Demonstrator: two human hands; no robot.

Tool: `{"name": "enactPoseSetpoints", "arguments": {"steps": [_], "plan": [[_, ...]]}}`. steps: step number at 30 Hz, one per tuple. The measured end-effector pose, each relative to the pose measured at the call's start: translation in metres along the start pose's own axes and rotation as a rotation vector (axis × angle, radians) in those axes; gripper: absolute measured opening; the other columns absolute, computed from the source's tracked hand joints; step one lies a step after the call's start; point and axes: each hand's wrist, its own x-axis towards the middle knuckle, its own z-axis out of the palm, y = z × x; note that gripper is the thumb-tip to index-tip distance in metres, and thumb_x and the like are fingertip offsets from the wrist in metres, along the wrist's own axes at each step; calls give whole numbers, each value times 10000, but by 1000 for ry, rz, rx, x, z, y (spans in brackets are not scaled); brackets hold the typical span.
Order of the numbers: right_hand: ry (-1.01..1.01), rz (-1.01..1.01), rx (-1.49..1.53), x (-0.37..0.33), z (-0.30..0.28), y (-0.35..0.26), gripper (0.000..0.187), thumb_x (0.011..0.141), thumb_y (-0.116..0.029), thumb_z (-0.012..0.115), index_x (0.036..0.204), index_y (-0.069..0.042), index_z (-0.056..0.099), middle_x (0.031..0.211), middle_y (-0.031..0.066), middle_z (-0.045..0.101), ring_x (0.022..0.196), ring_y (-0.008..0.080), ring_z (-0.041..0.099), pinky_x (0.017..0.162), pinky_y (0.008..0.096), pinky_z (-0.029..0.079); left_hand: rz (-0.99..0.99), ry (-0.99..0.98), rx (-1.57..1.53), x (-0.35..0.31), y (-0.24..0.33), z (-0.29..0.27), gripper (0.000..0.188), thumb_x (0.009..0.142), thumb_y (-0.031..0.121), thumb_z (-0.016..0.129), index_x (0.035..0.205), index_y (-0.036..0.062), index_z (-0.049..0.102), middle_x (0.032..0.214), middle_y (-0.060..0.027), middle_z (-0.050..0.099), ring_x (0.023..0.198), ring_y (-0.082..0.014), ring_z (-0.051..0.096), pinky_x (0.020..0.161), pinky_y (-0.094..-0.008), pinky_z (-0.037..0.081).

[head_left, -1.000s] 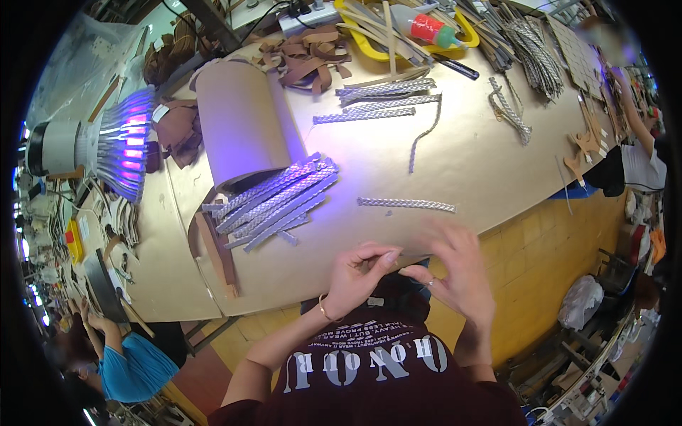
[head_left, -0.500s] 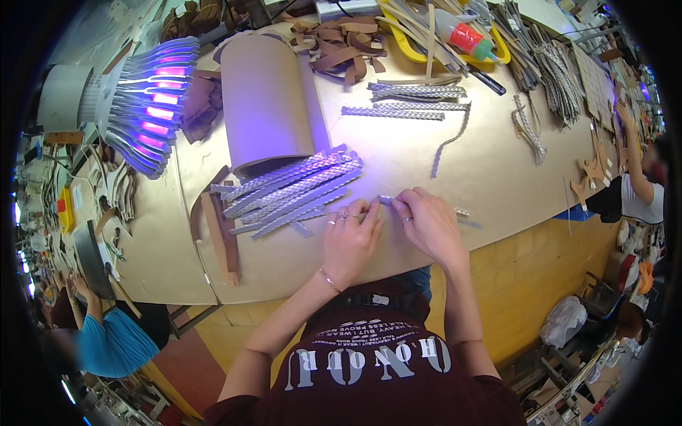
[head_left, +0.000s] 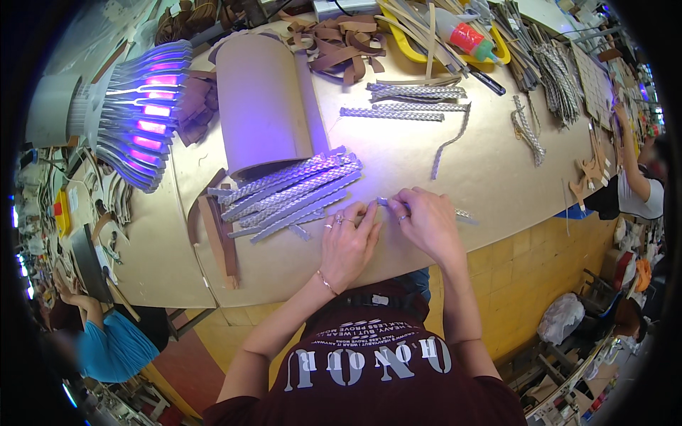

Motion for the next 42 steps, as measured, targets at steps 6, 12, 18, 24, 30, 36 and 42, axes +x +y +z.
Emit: {"name": "enactPoseSetpoints", "arguments": {"steps": [6,12,18,24,30,36,42], "plan": [[11,42,-50,-2,2,-5,228,934,-289,591,868,-97,696,777,83,661,749,306,643,693,463,432,20,-34,26,2,3,-1,404,829,131,717,1215,38,643,1013,-91,566,842,-245,559,777,-401,432],[24,105,-12,-5,0,-1,217,908,-270,628,845,-75,701,763,99,681,711,322,650,670,435,468,83,-153,276,6,9,-3,431,873,206,649,1256,15,597,1092,-100,575,904,-229,584,782,-363,452],[-35,125,225,-12,-9,23,237,907,-285,633,862,-60,695,827,114,695,765,328,646,779,470,410,128,-175,395,6,12,-3,431,886,215,647,1262,13,586,1100,-106,567,890,-243,569,763,-367,460],[74,82,256,-12,-3,27,162,836,-168,672,826,-8,696,739,151,685,656,314,653,661,393,498,133,-203,437,6,12,-3,441,883,222,654,1263,9,588,1124,-105,580,890,-237,580,784,-367,469],[74,123,195,-10,-2,23,184,822,-206,661,802,-26,698,741,140,692,687,316,665,690,408,503,145,-182,438,9,13,-4,441,880,214,661,1261,4,594,1109,-106,582,882,-234,579,779,-363,467],[37,172,191,-7,-2,21,200,805,-237,667,788,-41,700,731,129,695,696,317,670,694,424,508,42,-244,376,7,26,-6,512,883,204,652,1338,-1,535,1302,-175,513,1181,-311,506,1022,-423,378],[16,254,134,-11,-4,27,243,821,-302,697,786,-62,712,707,128,687,688,328,664,746,450,474,96,-404,173,5,31,16,674,922,236,606,1458,-71,335,1549,-262,267,1441,-384,274,1189,-488,209]]}}
